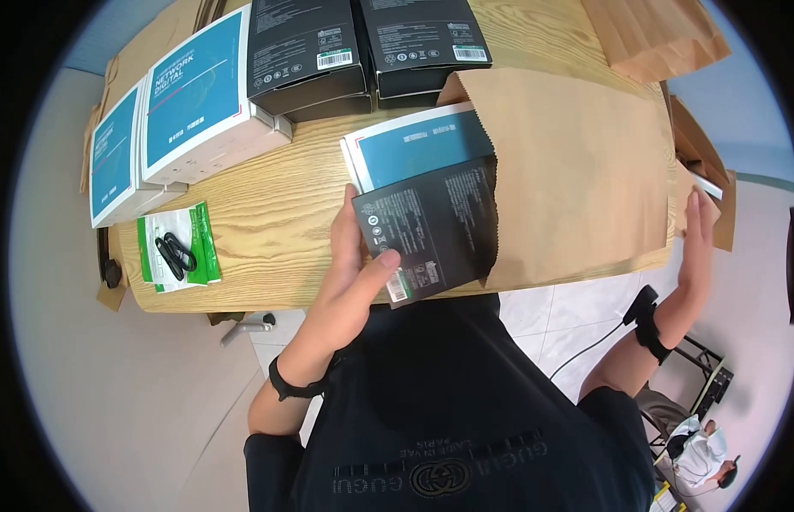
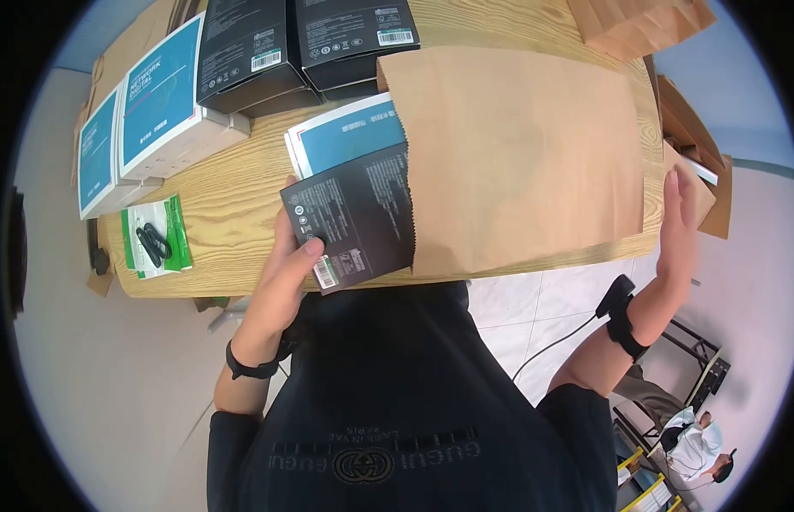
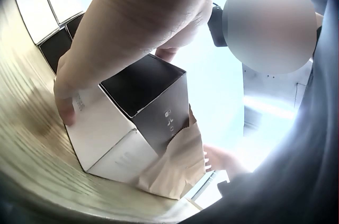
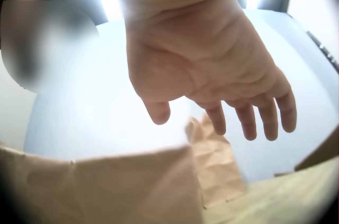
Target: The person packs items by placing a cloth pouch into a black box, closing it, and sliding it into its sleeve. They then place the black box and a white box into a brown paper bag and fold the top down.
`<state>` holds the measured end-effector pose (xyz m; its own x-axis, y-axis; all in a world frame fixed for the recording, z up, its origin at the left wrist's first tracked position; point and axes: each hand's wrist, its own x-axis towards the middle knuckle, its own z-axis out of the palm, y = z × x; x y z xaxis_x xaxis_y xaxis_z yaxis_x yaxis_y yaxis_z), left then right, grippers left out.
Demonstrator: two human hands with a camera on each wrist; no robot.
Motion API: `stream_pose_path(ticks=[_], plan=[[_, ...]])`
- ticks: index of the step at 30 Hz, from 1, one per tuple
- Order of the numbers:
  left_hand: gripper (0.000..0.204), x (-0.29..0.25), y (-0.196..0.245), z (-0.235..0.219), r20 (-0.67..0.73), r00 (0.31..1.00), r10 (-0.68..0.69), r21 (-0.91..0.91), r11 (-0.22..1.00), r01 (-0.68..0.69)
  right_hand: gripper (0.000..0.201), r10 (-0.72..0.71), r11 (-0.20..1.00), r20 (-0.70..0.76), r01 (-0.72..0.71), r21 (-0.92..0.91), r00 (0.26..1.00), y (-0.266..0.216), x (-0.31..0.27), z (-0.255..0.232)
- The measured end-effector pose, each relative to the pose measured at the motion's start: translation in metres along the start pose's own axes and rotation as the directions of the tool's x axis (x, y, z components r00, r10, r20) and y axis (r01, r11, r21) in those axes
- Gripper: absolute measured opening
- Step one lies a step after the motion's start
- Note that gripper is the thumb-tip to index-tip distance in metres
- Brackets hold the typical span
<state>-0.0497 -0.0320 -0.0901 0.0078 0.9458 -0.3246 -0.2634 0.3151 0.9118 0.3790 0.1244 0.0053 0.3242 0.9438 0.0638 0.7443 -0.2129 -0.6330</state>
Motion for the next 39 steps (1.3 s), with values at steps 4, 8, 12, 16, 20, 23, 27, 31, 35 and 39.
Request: stream_pose_path(ticks=[4,8,12,16,20,23,27,31,35,39], plan=[[0.092,0.012,0.011,0.024,0.114,0.993,-0.012,0.206,0.979,-0.012,0.066,0.117,0.857,0.327,-0.261,0.444,0.938,0.064,0.005,0.016],[0.087,0.034,0.029,0.036,0.331,0.939,-0.095,0.421,0.905,-0.057,0.068,0.212,0.674,0.374,-0.412,0.613,0.903,0.086,0.008,0.028],[0.066,0.047,0.047,0.017,0.188,0.981,-0.054,0.542,0.838,-0.058,0.063,0.146,0.662,0.346,-0.352,0.662,0.927,0.089,0.006,0.029],[0.062,0.078,0.038,0.005,0.12,0.985,0.124,0.667,0.725,-0.173,0.046,0.106,0.739,-0.032,-0.057,0.671,0.994,0.117,-0.012,0.023],[0.062,0.124,0.006,0.0,0.186,0.971,0.15,0.481,0.848,-0.223,0.026,-0.243,0.78,0.31,-0.005,0.625,0.919,0.139,-0.072,0.014],[0.062,0.13,0.021,0.021,0.191,0.982,0.014,0.394,0.915,-0.09,0.021,-0.233,0.937,0.56,0.031,0.347,0.795,0.052,-0.123,0.025],[0.056,0.142,0.024,0.029,0.191,0.981,0.037,0.457,0.881,-0.123,0.041,-0.276,0.935,0.748,-0.011,0.353,0.604,0.04,-0.147,0.052],[0.038,0.155,0.029,0.027,0.199,0.98,0.027,0.521,0.844,-0.129,0.048,-0.242,0.946,0.753,-0.022,0.323,0.612,-0.009,-0.173,0.086],[0.027,0.152,0.029,0.019,0.192,0.981,-0.012,0.539,0.837,-0.095,0.042,-0.407,0.913,0.553,0.34,0.225,0.727,-0.028,-0.183,0.111],[0.027,0.123,0.02,-0.001,0.28,0.96,-0.022,0.627,0.761,-0.165,0.032,-0.464,0.886,0.317,0.433,0.169,0.827,-0.013,-0.195,0.116]])
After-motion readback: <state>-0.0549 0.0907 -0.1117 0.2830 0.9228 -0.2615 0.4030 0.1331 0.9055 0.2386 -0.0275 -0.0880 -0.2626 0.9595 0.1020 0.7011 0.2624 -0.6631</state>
